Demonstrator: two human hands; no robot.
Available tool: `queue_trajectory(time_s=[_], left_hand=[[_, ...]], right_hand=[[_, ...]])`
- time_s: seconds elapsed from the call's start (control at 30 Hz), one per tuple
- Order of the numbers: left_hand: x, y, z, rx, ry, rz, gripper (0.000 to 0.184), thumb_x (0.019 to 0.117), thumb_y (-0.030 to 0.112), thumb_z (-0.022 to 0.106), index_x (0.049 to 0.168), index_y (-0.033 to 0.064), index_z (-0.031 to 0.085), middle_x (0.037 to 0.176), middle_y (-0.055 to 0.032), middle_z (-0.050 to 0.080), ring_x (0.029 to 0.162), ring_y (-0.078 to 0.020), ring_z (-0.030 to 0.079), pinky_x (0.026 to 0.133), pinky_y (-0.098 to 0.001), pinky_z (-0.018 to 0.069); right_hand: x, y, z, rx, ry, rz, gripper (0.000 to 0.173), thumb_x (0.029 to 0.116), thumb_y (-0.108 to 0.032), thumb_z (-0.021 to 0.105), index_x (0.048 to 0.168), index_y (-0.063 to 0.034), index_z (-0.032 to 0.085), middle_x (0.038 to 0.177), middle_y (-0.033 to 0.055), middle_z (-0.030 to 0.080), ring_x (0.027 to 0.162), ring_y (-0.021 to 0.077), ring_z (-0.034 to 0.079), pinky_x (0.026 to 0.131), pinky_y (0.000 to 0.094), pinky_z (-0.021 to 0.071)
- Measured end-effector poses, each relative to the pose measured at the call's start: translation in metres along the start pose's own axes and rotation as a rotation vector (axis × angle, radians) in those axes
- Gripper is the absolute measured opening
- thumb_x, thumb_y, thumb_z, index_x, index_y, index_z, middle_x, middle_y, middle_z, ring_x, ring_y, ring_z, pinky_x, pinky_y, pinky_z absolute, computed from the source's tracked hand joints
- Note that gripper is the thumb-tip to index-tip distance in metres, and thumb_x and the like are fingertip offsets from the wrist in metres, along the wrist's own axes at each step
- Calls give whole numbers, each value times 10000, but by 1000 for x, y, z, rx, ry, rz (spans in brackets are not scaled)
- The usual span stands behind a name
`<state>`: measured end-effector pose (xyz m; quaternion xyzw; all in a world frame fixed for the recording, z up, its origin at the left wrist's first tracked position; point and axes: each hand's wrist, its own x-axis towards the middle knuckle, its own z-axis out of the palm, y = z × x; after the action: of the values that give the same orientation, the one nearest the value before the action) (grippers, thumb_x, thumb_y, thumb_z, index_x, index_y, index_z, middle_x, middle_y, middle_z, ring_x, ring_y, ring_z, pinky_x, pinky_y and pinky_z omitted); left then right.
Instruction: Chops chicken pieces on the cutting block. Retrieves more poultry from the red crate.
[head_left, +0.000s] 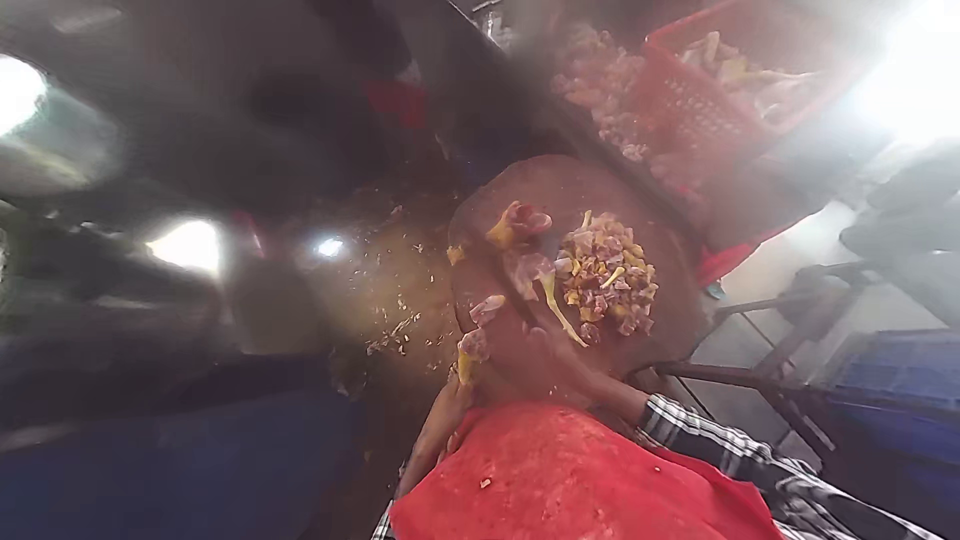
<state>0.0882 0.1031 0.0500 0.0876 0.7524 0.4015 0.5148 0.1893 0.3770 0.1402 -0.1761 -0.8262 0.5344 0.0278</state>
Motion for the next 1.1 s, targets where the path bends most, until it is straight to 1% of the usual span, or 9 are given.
queue_trajectory(time_s=[0.07, 0.13, 0.3, 0.4, 0.53, 0.7, 0.77, 1.0, 1.1], left_hand=[[3, 0, 1, 8, 22, 13, 383, 1087, 424, 452, 1237, 107, 603, 789, -49, 619, 657, -175, 590, 640, -386, 538], [5, -1, 0, -9, 45, 17, 378, 1092, 412, 445, 1242, 106, 609, 792, -51, 616, 649, -175, 579, 628, -384, 528], [2, -7, 3, -121, 30, 9, 364, 1094, 402, 455, 1255, 107, 597, 739, -21, 554, 594, -136, 511, 562, -327, 473], [0, -5, 7, -111, 28, -14, 377, 1094, 406, 454, 1262, 103, 601, 754, -31, 583, 607, -139, 533, 577, -334, 489], [-7, 0, 4, -64, -24, -53, 345, 1084, 405, 479, 1210, 113, 612, 744, -25, 572, 592, -141, 532, 560, -337, 490], [-21, -8, -2, -35, -125, -26, 312, 1091, 387, 464, 1179, 139, 632, 667, 8, 518, 549, -115, 481, 545, -309, 457], [-23, -13, -3, -16, -139, -18, 318, 1088, 396, 471, 1157, 133, 635, 668, 10, 518, 555, -113, 487, 553, -309, 463], [-32, -14, 1, -133, -168, -75, 311, 1093, 356, 466, 1188, 115, 638, 642, 29, 487, 525, -81, 443, 510, -262, 419], [-31, -4, -6, -187, -183, -86, 317, 1092, 367, 476, 1197, 111, 629, 643, 16, 479, 501, -85, 417, 473, -256, 386]], right_hand=[[3, 39, 6, -114, -203, 374, 693, 1058, -643, 242, 1247, -88, 612, 983, 129, 668, 869, 243, 668, 812, 495, 564], [12, 50, 2, -105, -305, 565, 714, 1065, -642, 203, 1210, -82, 622, 980, 140, 640, 837, 269, 640, 777, 507, 542], [12, 8, -23, -117, -197, 390, 662, 1064, -630, 252, 1183, -98, 628, 928, 101, 644, 825, 230, 650, 781, 480, 559], [5, -45, -36, 63, -118, 93, 693, 1032, -694, 259, 1097, -98, 607, 762, 2, 523, 643, 112, 535, 599, 323, 504], [-12, -66, -20, 277, -23, -229, 805, 969, -790, 263, 1074, -64, 595, 741, -28, 517, 614, 57, 509, 551, 258, 478], [-46, 48, 22, -66, -285, 355, 709, 1065, -629, 217, 1196, -70, 634, 959, 126, 667, 872, 241, 668, 815, 493, 565], [-38, 51, 16, -93, -351, 494, 718, 1070, -625, 201, 1186, -66, 638, 999, 151, 663, 912, 281, 666, 846, 535, 548], [-42, 7, 6, 65, -230, 161, 690, 1036, -685, 251, 1118, -105, 616, 789, 9, 551, 683, 126, 564, 639, 360, 523], [-53, 52, 14, 56, -421, 385, 689, 1071, -619, 216, 1128, -84, 647, 891, 88, 641, 779, 205, 641, 728, 451, 553]])
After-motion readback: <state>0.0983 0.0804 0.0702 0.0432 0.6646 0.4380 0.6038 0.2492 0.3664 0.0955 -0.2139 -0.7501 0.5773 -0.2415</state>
